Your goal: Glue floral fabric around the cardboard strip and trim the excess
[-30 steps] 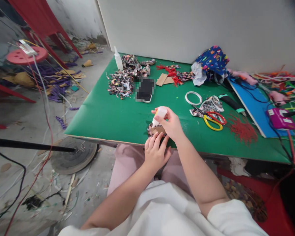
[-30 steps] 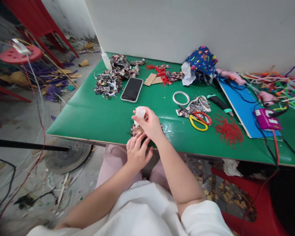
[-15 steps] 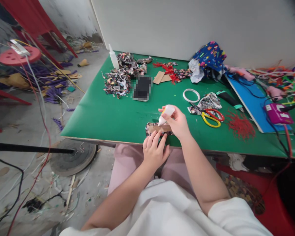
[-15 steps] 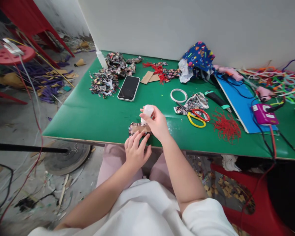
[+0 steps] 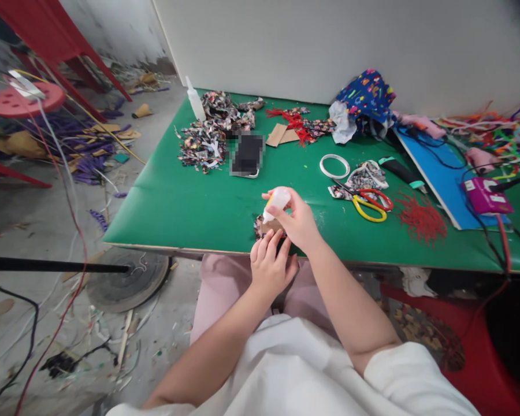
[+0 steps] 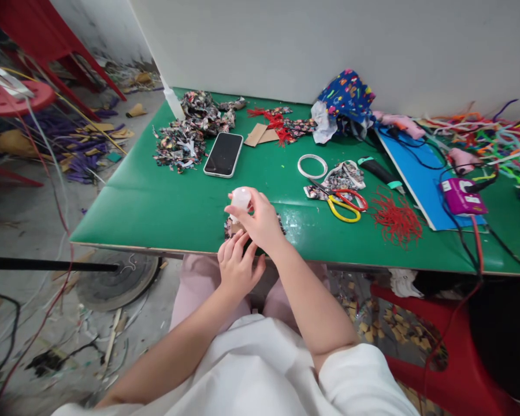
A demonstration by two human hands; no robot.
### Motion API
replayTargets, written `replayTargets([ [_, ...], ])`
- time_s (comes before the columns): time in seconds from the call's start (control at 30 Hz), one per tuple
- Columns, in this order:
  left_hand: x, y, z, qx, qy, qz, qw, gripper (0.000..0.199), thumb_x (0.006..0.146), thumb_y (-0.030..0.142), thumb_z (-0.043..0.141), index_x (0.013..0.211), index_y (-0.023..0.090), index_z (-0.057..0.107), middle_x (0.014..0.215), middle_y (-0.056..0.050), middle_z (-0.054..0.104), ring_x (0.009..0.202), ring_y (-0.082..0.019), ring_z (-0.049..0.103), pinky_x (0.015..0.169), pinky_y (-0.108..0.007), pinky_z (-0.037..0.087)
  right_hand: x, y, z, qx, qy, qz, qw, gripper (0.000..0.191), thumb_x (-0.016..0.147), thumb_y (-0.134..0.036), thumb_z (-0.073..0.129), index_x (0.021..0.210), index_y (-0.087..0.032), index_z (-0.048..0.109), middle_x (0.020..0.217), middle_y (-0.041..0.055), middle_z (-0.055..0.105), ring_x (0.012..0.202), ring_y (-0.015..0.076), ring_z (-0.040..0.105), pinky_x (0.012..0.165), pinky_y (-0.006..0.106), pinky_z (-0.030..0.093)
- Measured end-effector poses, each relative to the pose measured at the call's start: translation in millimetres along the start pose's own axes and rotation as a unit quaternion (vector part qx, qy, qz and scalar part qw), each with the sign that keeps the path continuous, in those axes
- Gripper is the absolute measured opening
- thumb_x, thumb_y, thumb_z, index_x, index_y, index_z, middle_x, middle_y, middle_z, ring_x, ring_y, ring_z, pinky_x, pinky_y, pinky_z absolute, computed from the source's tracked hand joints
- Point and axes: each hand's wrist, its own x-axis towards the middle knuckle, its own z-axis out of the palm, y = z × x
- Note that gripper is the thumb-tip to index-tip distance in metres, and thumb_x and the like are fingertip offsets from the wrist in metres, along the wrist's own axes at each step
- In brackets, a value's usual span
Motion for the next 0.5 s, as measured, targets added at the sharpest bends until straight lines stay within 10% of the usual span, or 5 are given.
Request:
replayTargets([
  [0.5, 0.5, -0.2, 0.3, 0.009, 0.010, 0.007, 1.000, 0.032, 0.074, 0.029, 0.056, 0.102, 0.015, 0.062, 0.110, -0.013, 0.062, 0.109, -0.028, 0.052, 0.093, -0.040, 0.034, -0.5, 2.4, 3.5, -0.077, 0.013, -0.031, 0.996, 0.037, 0.076, -0.049, 0.055, 0.104, -0.024, 0.052, 0.094, 0.0042, 0.060, 0.090, 0.0176, 0.056, 0.078, 0.032, 0.044],
])
